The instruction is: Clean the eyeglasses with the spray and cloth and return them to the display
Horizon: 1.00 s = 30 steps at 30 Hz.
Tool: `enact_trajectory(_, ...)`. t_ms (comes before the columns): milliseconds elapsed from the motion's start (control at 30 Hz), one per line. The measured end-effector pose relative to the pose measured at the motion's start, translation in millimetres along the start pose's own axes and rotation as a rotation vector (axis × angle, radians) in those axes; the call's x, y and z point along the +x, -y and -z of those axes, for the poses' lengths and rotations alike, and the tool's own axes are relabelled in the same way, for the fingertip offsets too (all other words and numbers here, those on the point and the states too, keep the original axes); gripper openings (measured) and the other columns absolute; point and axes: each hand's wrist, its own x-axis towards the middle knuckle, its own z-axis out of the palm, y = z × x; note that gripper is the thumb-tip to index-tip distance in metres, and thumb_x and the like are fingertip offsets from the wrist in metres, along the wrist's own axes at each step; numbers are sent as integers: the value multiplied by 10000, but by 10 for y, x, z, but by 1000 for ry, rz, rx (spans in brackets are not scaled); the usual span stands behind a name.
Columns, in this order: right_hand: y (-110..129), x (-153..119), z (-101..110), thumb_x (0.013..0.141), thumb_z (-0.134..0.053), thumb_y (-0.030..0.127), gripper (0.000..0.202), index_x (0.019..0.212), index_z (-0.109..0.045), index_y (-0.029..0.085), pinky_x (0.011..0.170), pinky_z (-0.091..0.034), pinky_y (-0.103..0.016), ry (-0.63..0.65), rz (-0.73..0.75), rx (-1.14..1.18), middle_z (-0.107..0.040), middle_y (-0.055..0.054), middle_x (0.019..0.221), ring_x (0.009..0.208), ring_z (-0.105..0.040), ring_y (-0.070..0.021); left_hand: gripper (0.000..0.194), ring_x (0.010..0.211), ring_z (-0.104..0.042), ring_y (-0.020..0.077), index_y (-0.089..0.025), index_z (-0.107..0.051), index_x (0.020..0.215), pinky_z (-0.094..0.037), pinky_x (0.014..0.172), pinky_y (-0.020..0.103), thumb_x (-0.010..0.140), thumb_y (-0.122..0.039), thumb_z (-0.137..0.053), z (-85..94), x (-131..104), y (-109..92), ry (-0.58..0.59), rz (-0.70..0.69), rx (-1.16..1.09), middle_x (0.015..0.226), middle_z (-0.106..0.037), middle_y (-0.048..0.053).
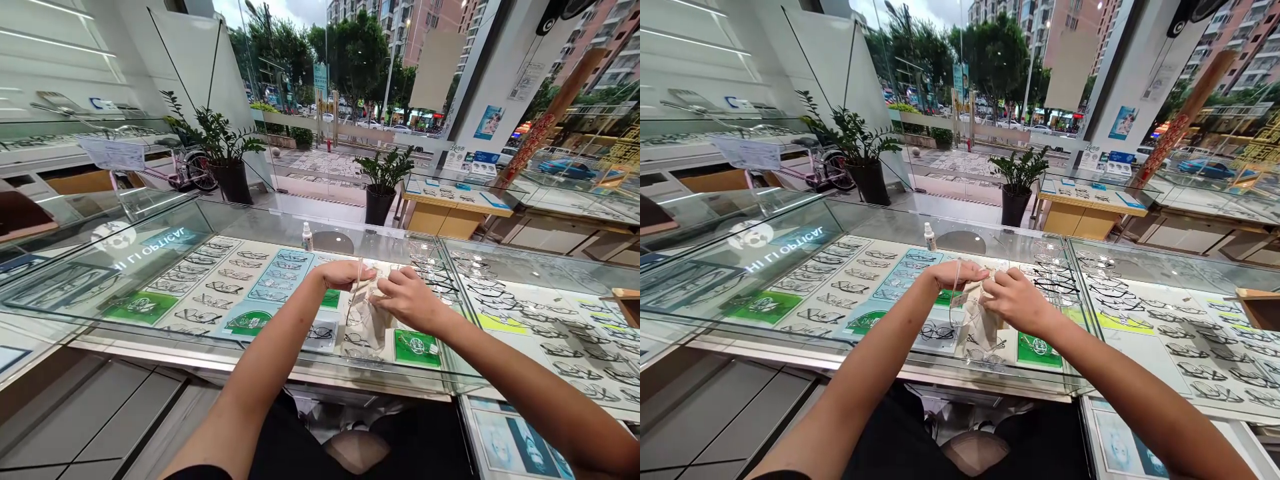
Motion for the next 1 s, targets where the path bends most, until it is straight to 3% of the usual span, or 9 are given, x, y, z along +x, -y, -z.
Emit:
enact_trajectory(67,-2,3,18,990,-666,207,88,1034,-742,210,773,-250,-390,55,42,4,-669,-60,951,874,-443,-221,589,424,-300,55,-135,-630,659,-232,411,266,669,-669,-879,-6,-18,-20,6,15,51,551,-557,-5)
enact_trajectory(233,-10,1,47,1017,-630,207,105,989,-731,217,754,-228,-389,146,82,33,-663,-53,925,872,-460,-217,602,466,-344,83,-164,-627,629,-233,433,266,674,-725,-842,52,-117,-86,4,50,181,538,-507,-8)
enact_trajectory(567,11,26,-32,1050,-555,180,177,953,-702,196,745,-242,-387,125,120,2,-657,-58,940,919,-497,-216,630,460,-291,92,-177,-583,566,-209,433,289,671,-748,-826,-3,-162,-155,-67,50,280,507,-388,-13)
enact_trajectory(767,-34,39,-68,1045,-547,180,174,993,-713,173,745,-294,-384,74,185,-97,-683,-65,986,902,-509,-205,501,590,-505,118,-152,-699,759,-391,542,252,645,-582,-930,61,-16,27,62,54,107,663,-590,6)
enact_trajectory(833,-80,11,-93,1050,-532,175,190,1017,-720,167,746,-310,-381,35,188,-131,-695,-68,1000,885,-508,-203,487,623,-560,132,-131,-707,794,-430,577,257,636,-520,-954,86,57,88,48,13,17,698,-626,23)
enact_trajectory(933,-141,-49,-164,1045,-537,168,191,1053,-727,174,737,-317,-378,-72,79,-141,-694,-58,913,817,-492,-205,493,632,-593,134,-107,-708,835,-458,609,261,622,-462,-976,132,161,130,-89,-92,-101,715,-643,37)
enact_trajectory(1000,-157,-76,-233,1048,-555,232,194,973,-728,187,723,-315,-379,-178,-173,-74,-667,-56,827,778,-480,-209,501,651,-605,131,-100,-709,858,-468,631,259,624,-453,-979,164,213,132,-203,-177,-156,743,-657,46)
